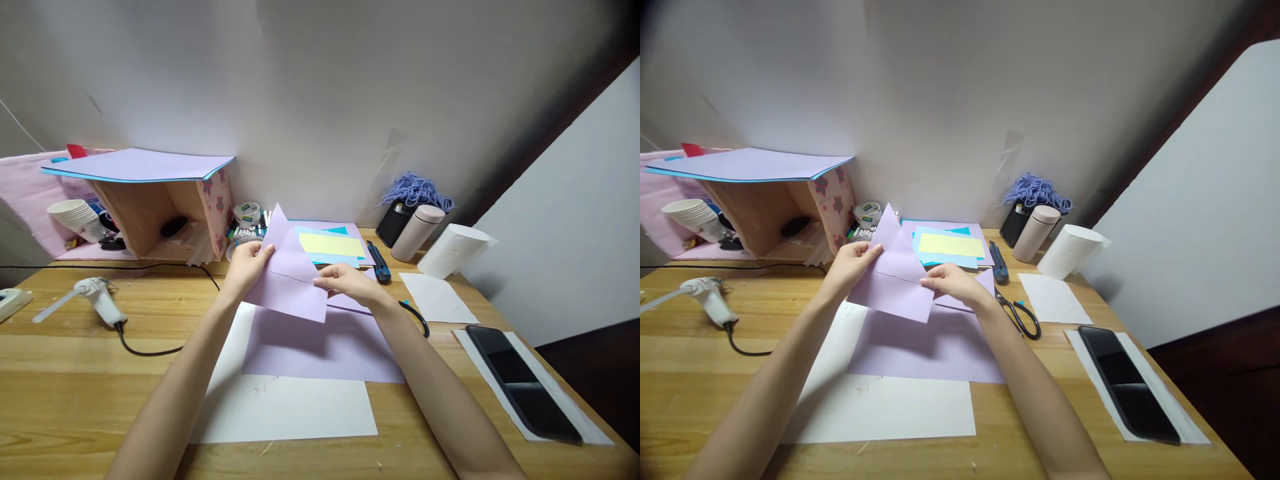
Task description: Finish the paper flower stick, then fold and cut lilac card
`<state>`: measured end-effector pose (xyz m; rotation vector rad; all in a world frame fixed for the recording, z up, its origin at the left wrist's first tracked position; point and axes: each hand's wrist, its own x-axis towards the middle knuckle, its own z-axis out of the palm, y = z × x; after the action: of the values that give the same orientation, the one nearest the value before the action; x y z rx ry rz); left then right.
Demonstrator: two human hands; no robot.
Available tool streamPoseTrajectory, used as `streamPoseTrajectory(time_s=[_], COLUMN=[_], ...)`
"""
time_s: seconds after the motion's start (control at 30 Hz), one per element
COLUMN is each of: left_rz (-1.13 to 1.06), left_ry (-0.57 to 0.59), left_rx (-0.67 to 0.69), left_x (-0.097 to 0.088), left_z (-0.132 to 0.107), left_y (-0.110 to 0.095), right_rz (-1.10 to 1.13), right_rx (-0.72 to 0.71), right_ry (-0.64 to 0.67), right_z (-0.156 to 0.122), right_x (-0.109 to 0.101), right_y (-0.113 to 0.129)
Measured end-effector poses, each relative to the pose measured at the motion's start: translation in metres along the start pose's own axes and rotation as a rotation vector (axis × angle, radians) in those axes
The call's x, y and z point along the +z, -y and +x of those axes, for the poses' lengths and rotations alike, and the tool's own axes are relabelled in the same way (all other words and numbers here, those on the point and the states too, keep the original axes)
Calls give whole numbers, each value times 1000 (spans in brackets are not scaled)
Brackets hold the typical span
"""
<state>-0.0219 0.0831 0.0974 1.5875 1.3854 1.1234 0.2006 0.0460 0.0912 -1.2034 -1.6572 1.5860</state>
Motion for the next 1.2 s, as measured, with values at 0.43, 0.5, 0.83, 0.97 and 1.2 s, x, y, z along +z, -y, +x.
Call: streamPoseTrajectory(time_s=[0.43, 0.5, 0.83, 0.97, 1.2], left_rz=[599, 658, 561, 566, 589], left_ry=[-69, 102, 255, 353, 381], left_rx=[865, 966, 847, 762, 624], left_x=[23, 31, 23, 9, -19], left_z=[-38, -43, -53, -52, -43], left_y=[-39, -41, -50, -56, -54], right_rz=[-747, -785, -762, -731, -572], right_rx=[-195, -212, -277, -253, -136], right_ry=[-248, -224, -42, 33, 7], right_z=[-44, -49, -60, -63, -66], right_x=[-13, -4, 4, -3, -25], right_y=[33, 38, 51, 54, 50])
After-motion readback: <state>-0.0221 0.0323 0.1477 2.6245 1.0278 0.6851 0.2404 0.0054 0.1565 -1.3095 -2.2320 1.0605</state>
